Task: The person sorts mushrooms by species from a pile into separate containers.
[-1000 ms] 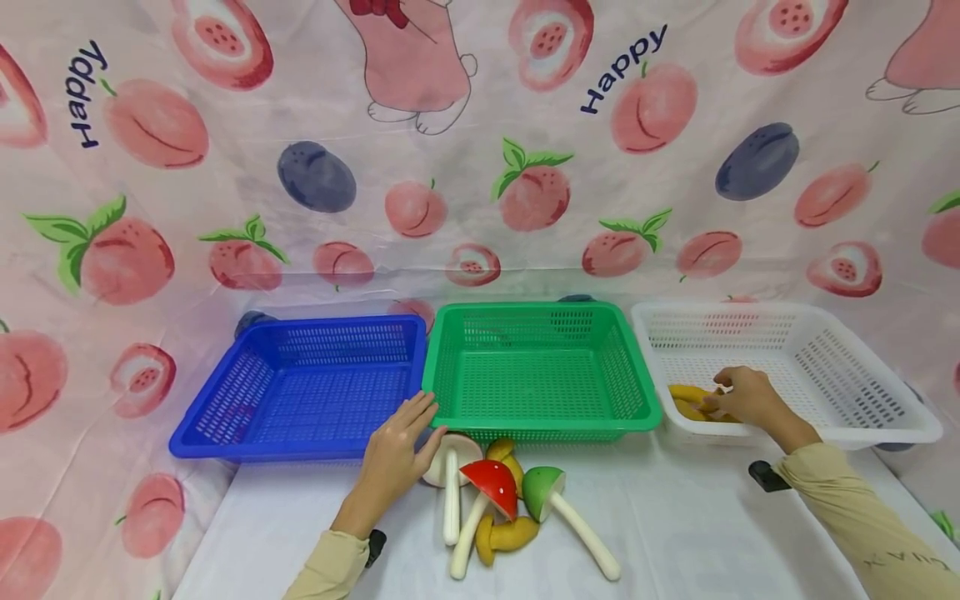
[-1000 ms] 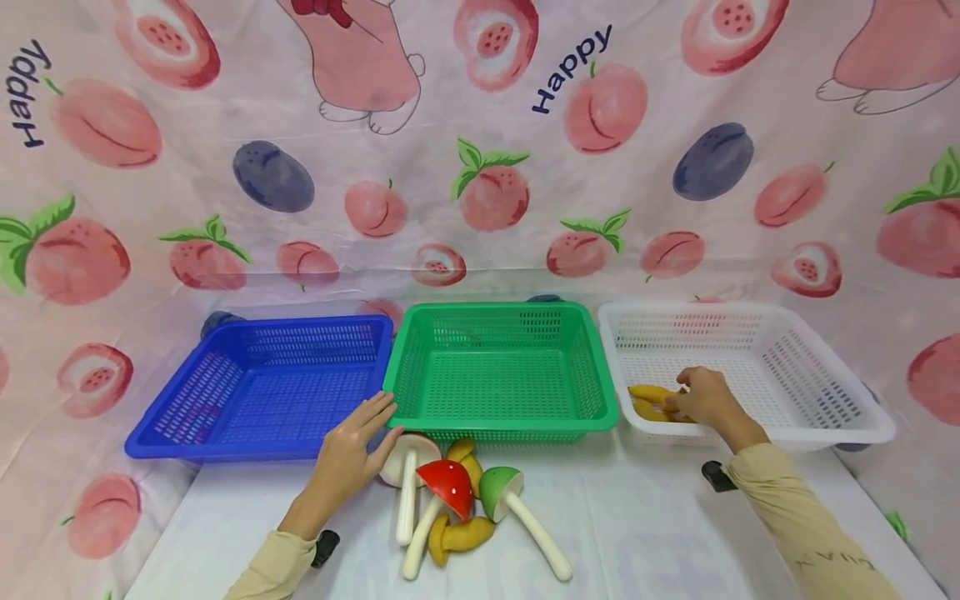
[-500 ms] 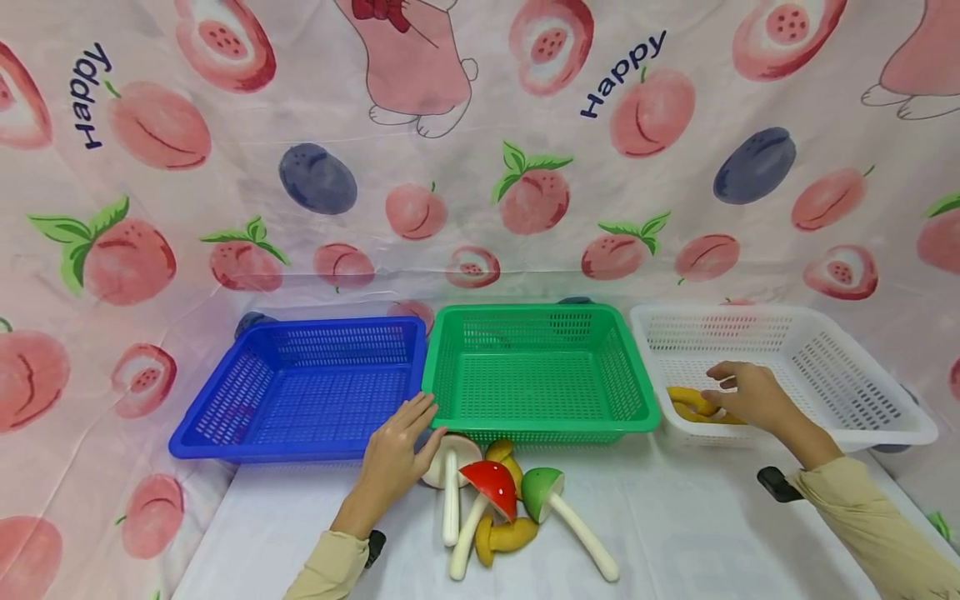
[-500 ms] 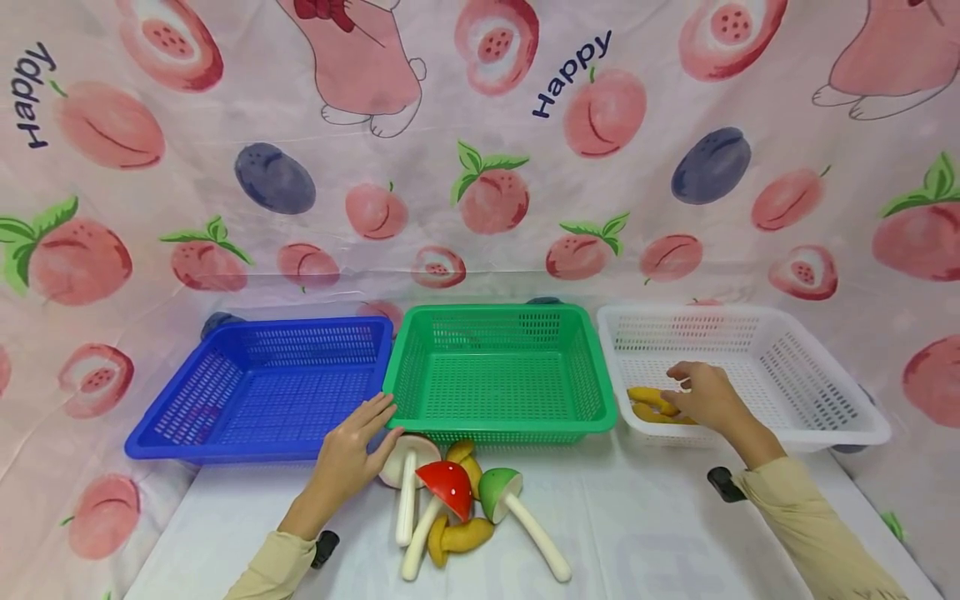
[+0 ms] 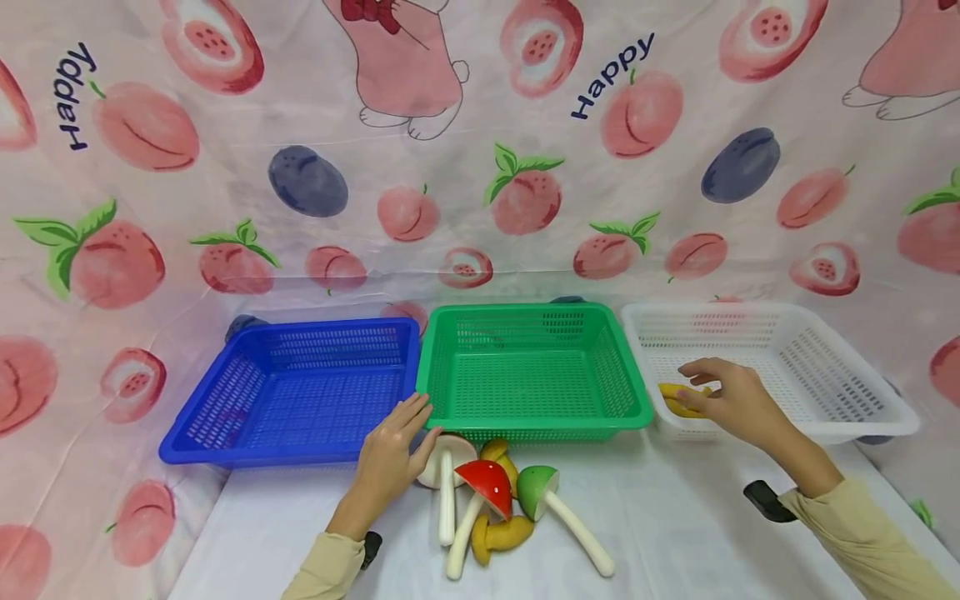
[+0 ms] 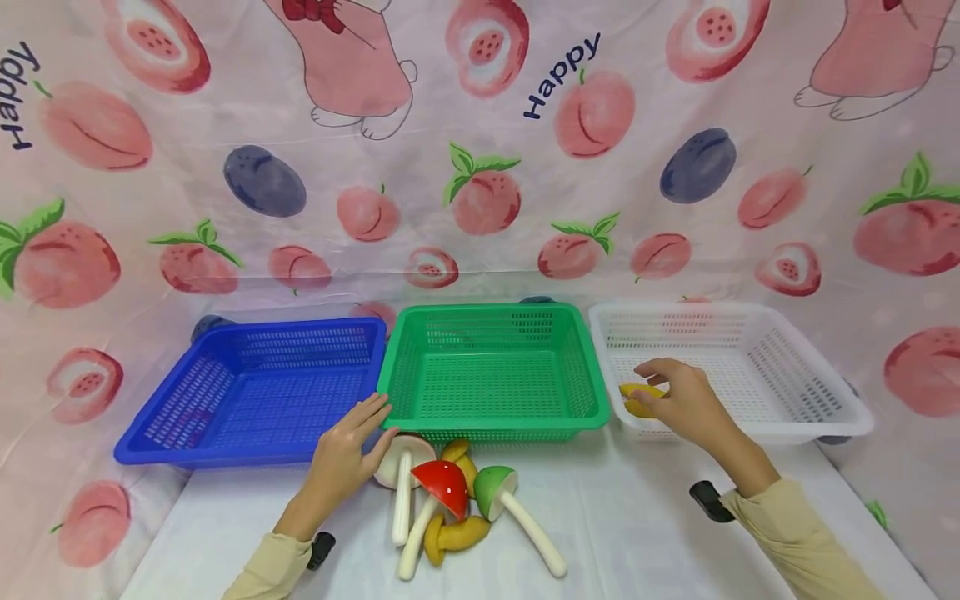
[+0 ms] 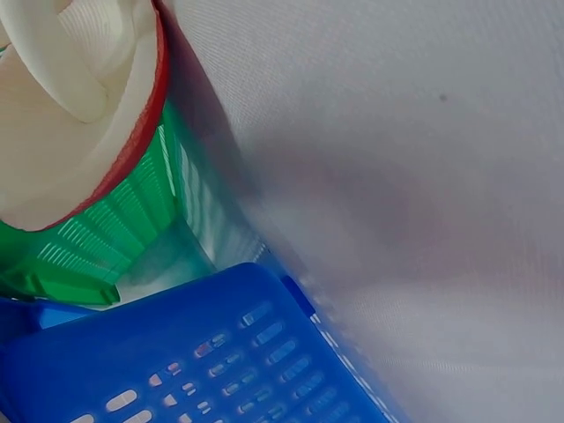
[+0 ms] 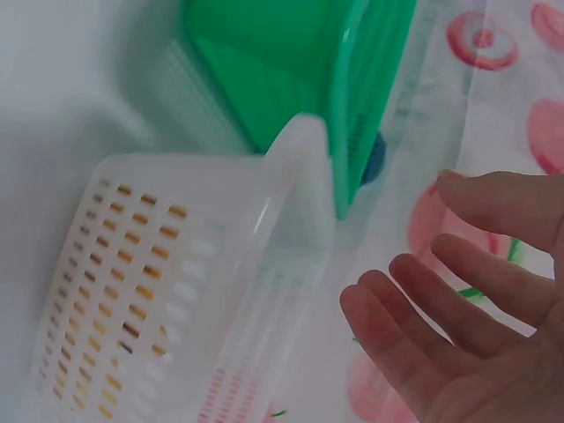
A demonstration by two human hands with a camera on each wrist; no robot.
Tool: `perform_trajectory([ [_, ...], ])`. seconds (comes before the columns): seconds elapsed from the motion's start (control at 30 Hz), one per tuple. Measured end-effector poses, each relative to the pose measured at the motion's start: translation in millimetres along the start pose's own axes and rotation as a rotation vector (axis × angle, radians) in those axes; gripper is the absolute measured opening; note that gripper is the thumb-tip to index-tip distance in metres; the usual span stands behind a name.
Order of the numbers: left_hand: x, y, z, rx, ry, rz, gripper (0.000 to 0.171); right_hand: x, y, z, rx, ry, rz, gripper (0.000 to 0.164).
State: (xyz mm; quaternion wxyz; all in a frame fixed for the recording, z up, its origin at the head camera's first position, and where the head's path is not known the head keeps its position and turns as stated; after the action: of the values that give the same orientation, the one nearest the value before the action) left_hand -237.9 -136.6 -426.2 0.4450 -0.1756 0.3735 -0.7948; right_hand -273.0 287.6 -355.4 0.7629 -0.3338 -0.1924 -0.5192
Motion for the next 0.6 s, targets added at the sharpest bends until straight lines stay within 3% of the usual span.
perform_trajectory([
  [0.23, 0.9, 1.7, -0.1, 0.015, 0.007, 0.006, 0.037, 28, 12, -10, -0.008, -0.039, 0.074, 0.026],
  [0.6, 0.7, 0.9, -0.8, -0.002, 0.014, -0.001, 0.036, 64, 30, -35, 0.059, -0.112, 0.19, 0.026],
])
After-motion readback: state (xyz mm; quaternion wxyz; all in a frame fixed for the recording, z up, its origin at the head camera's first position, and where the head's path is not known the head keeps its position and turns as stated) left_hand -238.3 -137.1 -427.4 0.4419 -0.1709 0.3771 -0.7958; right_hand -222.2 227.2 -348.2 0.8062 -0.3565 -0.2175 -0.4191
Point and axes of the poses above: each hand's wrist, its own y-axis away from the middle knuckle, its own z-axis out of the back of the hand, x = y × z, the point moved 7 cm from there along -y, towards the middle knuckle, and after that the axes turned 10 degrees about -y, right-handed, at the moved point
